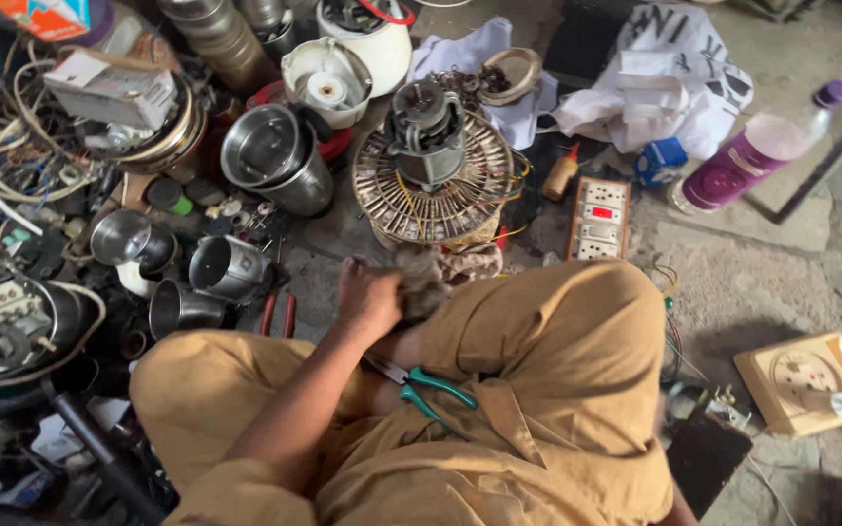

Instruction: The person wipes a metal fan motor with a cloth, uses pliers to pull wires, and uses a screwdriver to pry components while sitting among various appliance parts.

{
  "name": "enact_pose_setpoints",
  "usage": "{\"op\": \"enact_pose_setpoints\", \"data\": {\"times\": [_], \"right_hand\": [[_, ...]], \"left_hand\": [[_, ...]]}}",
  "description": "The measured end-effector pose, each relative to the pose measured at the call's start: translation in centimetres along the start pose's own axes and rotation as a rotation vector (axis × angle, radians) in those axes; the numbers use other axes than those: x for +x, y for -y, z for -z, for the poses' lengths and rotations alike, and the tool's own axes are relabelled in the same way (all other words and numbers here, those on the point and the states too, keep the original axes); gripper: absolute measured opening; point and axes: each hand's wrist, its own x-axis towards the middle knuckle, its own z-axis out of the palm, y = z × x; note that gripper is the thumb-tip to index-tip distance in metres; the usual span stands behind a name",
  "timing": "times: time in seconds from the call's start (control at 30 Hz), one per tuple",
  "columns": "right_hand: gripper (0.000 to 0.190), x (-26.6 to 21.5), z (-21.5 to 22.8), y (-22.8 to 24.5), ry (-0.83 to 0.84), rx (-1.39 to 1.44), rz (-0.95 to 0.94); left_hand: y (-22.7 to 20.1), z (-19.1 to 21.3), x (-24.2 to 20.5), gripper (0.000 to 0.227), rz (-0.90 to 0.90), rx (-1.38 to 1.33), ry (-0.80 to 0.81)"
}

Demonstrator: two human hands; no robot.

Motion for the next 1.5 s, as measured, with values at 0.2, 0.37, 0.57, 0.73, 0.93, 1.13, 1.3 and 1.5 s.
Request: {"op": "enact_pose_setpoints", "data": {"times": [0.2,0.37,0.57,0.73,0.93,1.13,1.3,1.5], "right_hand": [[0.028,0.6,3.5,17.2,-0.028,0.205,0.351],[0.036,-0.4,-1.5,28.6,0.616,-0.092,0.842],[0.026,-2.6,-7.5,24.8,0.563,0.426,-0.139],[0.020,-2.3,-9.2,21.2,0.441,-0.087,0.084],[0.061,-6.3,-13.7,13.9,0.986,-0.211,0.124],[0.080,-7.6,-17.0,16.8,0.997,-0.865,0.383],[0.056,-9.3,-17.8,22.6,0.962,-0.872,0.103],[0.026,-10.2,-13.1,30.3,0.392,-0.473,0.755]], "left_hand": [[-7.6,4.7,-6.2,0.023,-0.312,-0.820,-0.099],[-12.1,6.6,-7.7,0.025,-0.327,-0.982,-0.039],[-9.9,7.0,-5.0,0.051,-0.462,-0.837,-0.582],[-6.4,3.8,-5.5,0.044,-0.353,-0.669,-0.265],[1.3,4.6,-4.3,0.055,-0.061,-0.269,-0.385],[1.5,3.7,-5.1,0.052,-0.150,-0.542,-0.240],[2.0,2.1,-3.3,0.051,-0.228,-0.715,-0.235],[1.7,-0.8,-1.3,0.016,0.039,-0.471,0.222]]}}
